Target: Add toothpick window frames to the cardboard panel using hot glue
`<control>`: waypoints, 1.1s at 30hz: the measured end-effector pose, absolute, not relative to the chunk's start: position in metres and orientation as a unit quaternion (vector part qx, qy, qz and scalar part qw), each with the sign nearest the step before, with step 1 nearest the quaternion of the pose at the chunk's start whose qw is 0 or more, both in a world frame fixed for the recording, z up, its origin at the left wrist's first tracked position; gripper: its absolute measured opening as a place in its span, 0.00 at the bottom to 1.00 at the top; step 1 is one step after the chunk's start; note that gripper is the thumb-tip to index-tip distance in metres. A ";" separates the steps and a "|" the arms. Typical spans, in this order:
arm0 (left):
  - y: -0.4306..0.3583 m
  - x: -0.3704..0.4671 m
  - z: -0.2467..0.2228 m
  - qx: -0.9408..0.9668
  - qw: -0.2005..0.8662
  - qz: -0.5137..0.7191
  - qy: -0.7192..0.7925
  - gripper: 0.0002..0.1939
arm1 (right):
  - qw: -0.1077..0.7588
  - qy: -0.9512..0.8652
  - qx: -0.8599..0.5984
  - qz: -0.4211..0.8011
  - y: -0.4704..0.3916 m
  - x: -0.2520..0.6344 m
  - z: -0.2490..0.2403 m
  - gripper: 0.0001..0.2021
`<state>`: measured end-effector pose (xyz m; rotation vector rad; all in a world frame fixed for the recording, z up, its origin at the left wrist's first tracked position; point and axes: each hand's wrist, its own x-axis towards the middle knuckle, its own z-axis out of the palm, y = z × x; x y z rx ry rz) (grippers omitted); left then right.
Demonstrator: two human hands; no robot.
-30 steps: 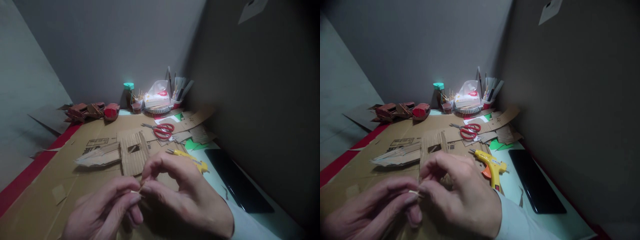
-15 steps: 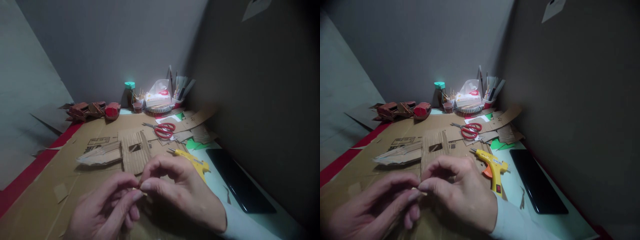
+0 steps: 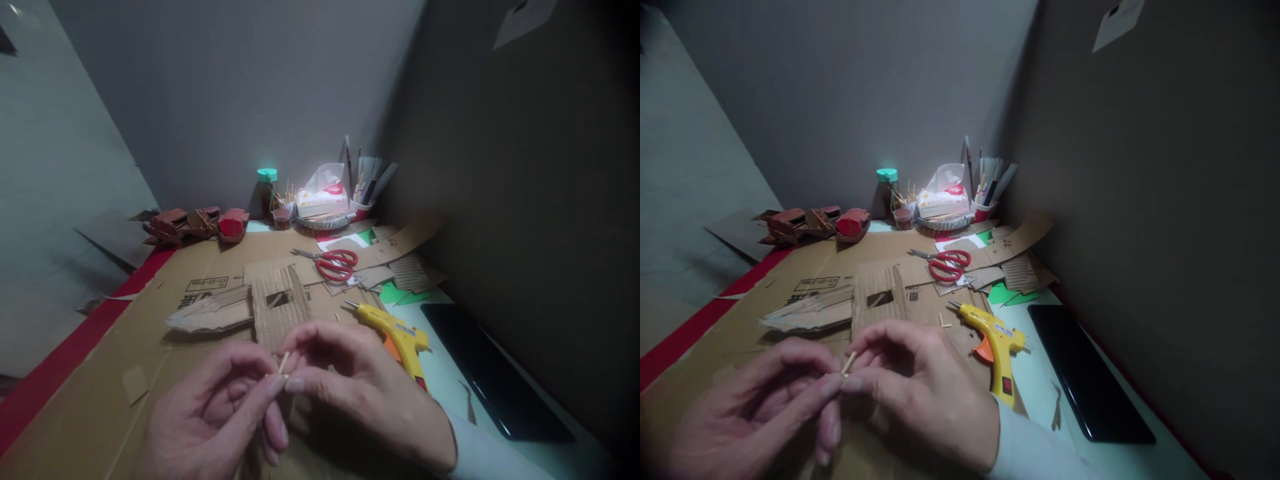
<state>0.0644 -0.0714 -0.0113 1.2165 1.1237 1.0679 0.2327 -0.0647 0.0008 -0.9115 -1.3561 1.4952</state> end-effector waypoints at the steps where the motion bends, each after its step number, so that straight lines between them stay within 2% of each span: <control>1: -0.070 0.064 -0.012 0.510 0.569 0.446 0.467 0.07 | 0.446 -0.552 -0.371 0.600 -0.065 0.232 0.000 0.06; 7: -0.064 0.058 -0.014 0.476 0.681 0.390 0.397 0.12 | 0.436 -0.561 -0.406 0.575 -0.065 0.233 0.002 0.03; 15: -0.061 0.049 -0.008 0.465 0.718 0.343 0.389 0.17 | 0.439 -0.589 -0.430 0.525 -0.065 0.234 0.001 0.03; 22: -0.061 0.055 -0.007 0.470 0.678 0.354 0.441 0.18 | 0.434 -0.615 -0.441 0.489 -0.065 0.233 0.001 0.04; 33: -0.064 0.061 -0.013 0.476 0.628 0.417 0.453 0.11 | 0.438 -0.712 -0.443 0.324 -0.070 0.232 -0.001 0.06</control>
